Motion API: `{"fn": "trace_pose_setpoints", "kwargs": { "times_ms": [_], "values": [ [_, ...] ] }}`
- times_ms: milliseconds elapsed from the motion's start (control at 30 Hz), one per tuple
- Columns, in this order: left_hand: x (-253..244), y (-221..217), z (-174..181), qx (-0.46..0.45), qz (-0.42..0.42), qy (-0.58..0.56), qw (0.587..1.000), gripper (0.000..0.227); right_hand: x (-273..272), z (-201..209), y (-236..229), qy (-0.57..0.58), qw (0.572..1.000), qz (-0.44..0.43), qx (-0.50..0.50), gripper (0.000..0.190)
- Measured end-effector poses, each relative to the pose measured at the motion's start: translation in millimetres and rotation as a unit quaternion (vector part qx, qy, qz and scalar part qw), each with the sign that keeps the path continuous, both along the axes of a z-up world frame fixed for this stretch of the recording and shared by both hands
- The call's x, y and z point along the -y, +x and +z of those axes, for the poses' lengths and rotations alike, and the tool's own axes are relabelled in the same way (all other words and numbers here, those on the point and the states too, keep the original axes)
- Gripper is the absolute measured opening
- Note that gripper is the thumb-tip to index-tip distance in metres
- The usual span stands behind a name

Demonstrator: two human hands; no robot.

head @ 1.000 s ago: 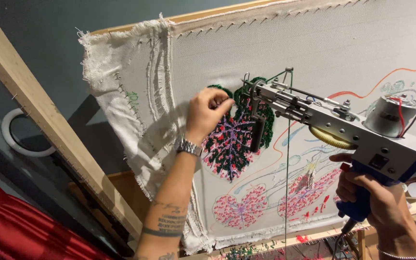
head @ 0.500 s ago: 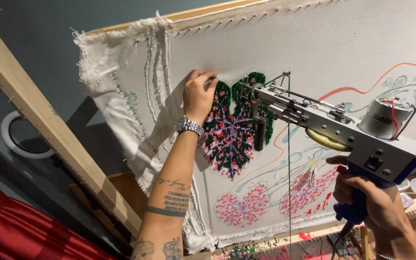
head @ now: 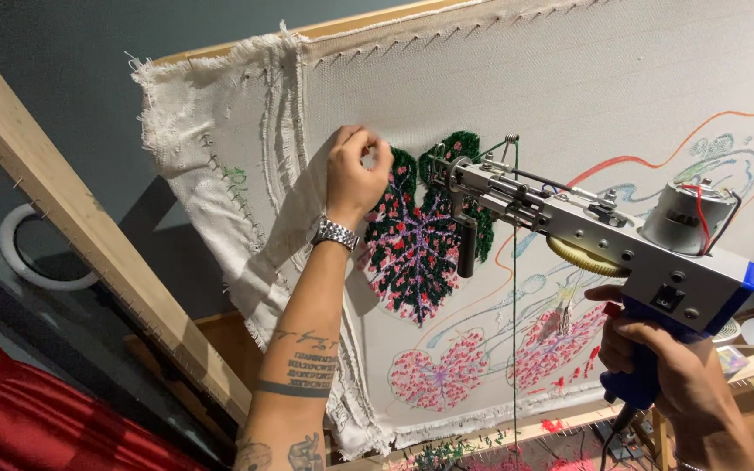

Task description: Using a tufting gun to create a pattern on a canvas stretched across a frame.

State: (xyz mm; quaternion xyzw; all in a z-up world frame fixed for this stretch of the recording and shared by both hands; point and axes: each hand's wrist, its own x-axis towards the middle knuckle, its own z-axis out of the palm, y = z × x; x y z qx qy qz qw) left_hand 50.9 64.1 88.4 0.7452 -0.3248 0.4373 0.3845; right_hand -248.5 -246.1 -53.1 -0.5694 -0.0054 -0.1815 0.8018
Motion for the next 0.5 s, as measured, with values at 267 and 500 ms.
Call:
{"fn": "trace_pose_setpoints", "kwargs": {
  "times_ms": [267, 500],
  "values": [
    [10, -4, -8, 0.009, 0.093, 0.045, 0.995, 0.037, -1, -9, 0, 0.000, 1.000, -0.011, 0.004, 0.045],
    [12, -18, -2, -0.001, 0.080, 0.004, 0.997, 0.029, 10, -27, -6, 0.026, 1.000, -0.005, 0.000, 0.037]
  ]
}}
